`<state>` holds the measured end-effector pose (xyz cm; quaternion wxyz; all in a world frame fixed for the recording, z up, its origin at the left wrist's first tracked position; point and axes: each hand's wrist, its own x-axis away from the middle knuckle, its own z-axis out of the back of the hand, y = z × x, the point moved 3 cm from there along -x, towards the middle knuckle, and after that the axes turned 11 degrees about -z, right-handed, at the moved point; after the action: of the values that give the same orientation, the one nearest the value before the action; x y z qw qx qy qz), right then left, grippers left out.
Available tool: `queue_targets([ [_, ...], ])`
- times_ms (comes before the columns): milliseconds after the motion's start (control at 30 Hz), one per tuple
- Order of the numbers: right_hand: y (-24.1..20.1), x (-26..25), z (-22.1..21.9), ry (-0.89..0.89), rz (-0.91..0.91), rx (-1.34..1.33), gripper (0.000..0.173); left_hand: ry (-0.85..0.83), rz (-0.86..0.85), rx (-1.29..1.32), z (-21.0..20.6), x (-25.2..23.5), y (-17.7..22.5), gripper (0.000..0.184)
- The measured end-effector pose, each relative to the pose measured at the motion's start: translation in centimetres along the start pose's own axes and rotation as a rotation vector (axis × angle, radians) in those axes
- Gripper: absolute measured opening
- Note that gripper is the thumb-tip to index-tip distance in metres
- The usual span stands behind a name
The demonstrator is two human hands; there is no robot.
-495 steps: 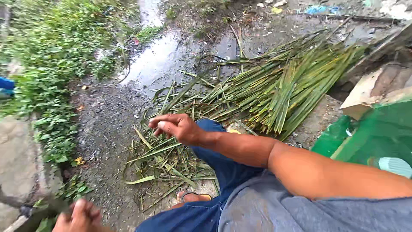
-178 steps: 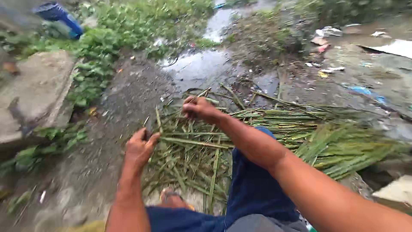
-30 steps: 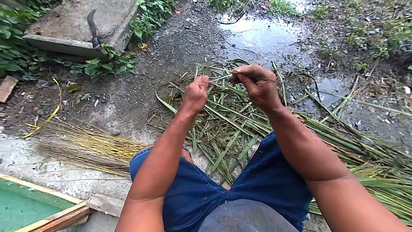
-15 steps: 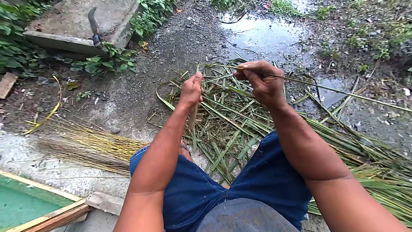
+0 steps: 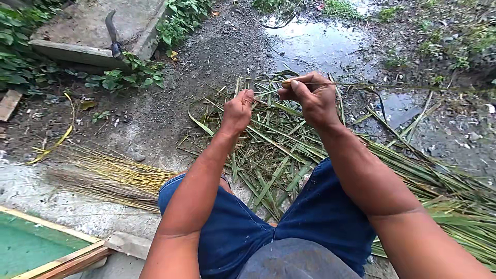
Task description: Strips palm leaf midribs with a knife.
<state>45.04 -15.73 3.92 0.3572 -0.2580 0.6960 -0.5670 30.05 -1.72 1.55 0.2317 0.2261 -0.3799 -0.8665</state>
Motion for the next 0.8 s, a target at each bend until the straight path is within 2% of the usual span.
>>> queue_targets([
  [133,0.0,-0.2,0.4,-0.02,0.015,-0.016,0.01,-0.003,0.004,-0.006,0.2,0.1,0.5,0.05],
  [267,-0.2,-0.3,0.8,-0.027,0.059,-0.028,0.01,0.004,0.151,0.069,1.1,-0.4,-1.3,0.055],
  [400,-0.1,-0.4,0.9,-0.039,0.064,-0.033,0.011,-0.032,0.122,0.104,0.9,0.0,-0.7,0.053],
  [500,-0.2,-0.4,1.2,-0.058,0.099,-0.017,0.012,0.001,0.231,0.148,1.6,-0.4,-2.5,0.057],
  [633,-0.5,-0.3,0.9,-0.084,0.145,0.09,0.015,-0.038,0.132,0.102,1.3,0.2,-0.4,0.053],
  [800,-0.8,-0.1,1.0,-0.114,0.188,0.153,0.016,-0.034,0.201,0.119,1.6,-0.1,-1.2,0.055],
])
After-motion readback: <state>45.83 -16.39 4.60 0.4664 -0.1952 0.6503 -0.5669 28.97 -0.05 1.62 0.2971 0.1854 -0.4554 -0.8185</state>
